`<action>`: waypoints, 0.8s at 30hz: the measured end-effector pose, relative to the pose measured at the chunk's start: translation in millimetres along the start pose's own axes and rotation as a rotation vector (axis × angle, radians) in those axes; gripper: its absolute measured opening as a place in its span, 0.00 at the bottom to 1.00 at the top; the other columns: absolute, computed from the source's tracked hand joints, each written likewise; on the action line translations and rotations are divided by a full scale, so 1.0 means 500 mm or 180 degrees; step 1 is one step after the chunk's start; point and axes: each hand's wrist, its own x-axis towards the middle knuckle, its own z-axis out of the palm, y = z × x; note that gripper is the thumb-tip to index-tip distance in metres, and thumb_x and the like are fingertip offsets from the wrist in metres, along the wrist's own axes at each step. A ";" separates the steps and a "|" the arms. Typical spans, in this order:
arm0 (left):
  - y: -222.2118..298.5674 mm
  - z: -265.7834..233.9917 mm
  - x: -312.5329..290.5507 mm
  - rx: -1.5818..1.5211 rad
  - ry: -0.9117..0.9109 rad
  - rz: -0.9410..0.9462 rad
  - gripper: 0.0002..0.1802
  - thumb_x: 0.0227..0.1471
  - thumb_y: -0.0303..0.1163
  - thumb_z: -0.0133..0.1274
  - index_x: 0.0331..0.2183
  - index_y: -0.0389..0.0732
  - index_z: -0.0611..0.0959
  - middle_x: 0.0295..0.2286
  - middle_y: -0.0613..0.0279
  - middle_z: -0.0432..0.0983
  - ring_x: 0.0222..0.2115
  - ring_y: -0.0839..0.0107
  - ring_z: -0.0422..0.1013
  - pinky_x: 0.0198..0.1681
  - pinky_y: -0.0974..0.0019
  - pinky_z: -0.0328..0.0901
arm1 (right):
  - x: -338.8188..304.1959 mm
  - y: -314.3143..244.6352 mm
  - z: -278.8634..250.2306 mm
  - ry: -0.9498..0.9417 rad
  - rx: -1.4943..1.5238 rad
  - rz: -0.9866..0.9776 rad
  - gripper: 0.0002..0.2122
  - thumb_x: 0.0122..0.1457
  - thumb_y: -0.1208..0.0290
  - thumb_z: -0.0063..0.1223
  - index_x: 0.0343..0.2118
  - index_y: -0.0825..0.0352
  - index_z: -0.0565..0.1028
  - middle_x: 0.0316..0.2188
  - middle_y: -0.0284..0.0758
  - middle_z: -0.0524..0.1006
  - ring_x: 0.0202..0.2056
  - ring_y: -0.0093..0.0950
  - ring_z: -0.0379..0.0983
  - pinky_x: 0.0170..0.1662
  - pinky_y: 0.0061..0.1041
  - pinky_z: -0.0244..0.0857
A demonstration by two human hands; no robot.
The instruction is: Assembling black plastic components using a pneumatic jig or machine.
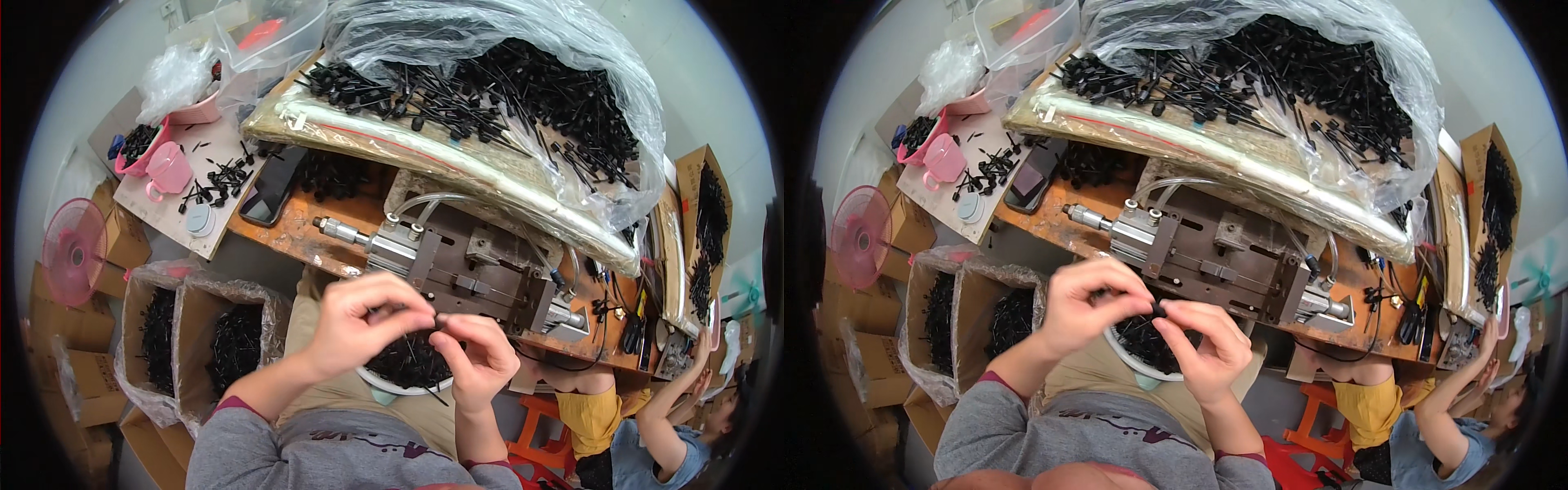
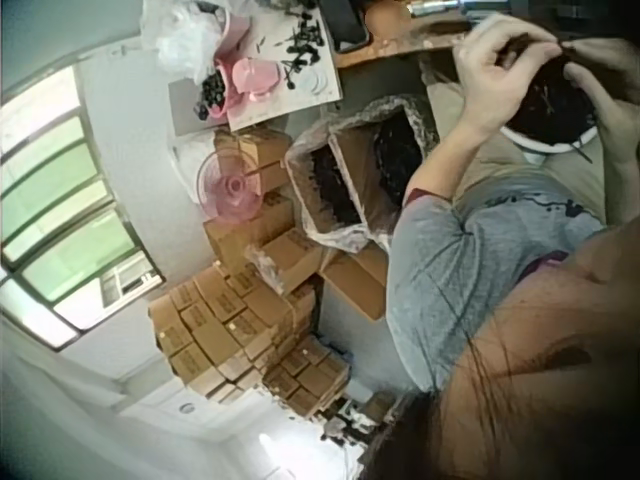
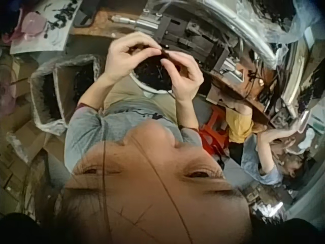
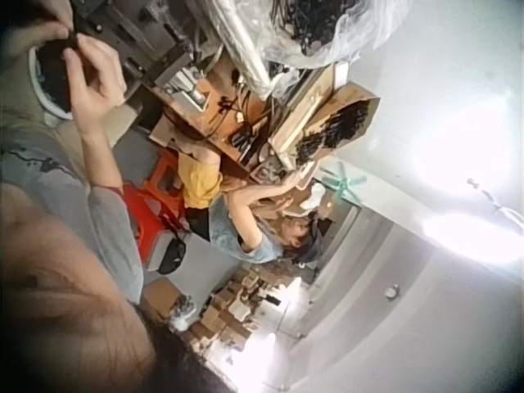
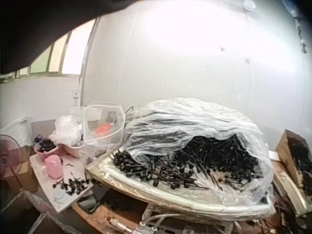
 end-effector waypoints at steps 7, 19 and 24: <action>0.112 -0.282 0.316 0.2531 0.2211 0.1922 0.09 0.51 0.25 0.56 0.36 0.33 0.81 0.30 0.59 0.78 0.30 0.76 0.72 0.33 0.74 0.65 | -0.041 0.008 -0.005 0.0188 0.0269 0.0451 0.09 0.54 0.87 0.52 0.39 0.77 0.75 0.36 0.46 0.76 0.30 0.27 0.77 0.34 0.20 0.73; 0.036 0.038 0.110 0.1292 -0.2196 0.0675 0.10 0.42 0.20 0.48 0.32 0.36 0.73 0.28 0.55 0.69 0.31 0.57 0.68 0.33 0.60 0.66 | -0.049 -0.012 -0.069 0.0693 0.0074 0.0336 0.17 0.54 0.84 0.54 0.48 0.77 0.70 0.34 0.43 0.76 0.27 0.23 0.75 0.31 0.19 0.70; 0.038 0.126 0.094 0.1364 -0.2745 0.1287 0.10 0.44 0.23 0.50 0.34 0.37 0.72 0.27 0.58 0.65 0.32 0.62 0.68 0.31 0.63 0.67 | -0.043 -0.053 -0.128 0.0605 -0.0710 -0.0020 0.10 0.49 0.87 0.59 0.36 0.76 0.77 0.30 0.41 0.78 0.26 0.24 0.76 0.29 0.18 0.71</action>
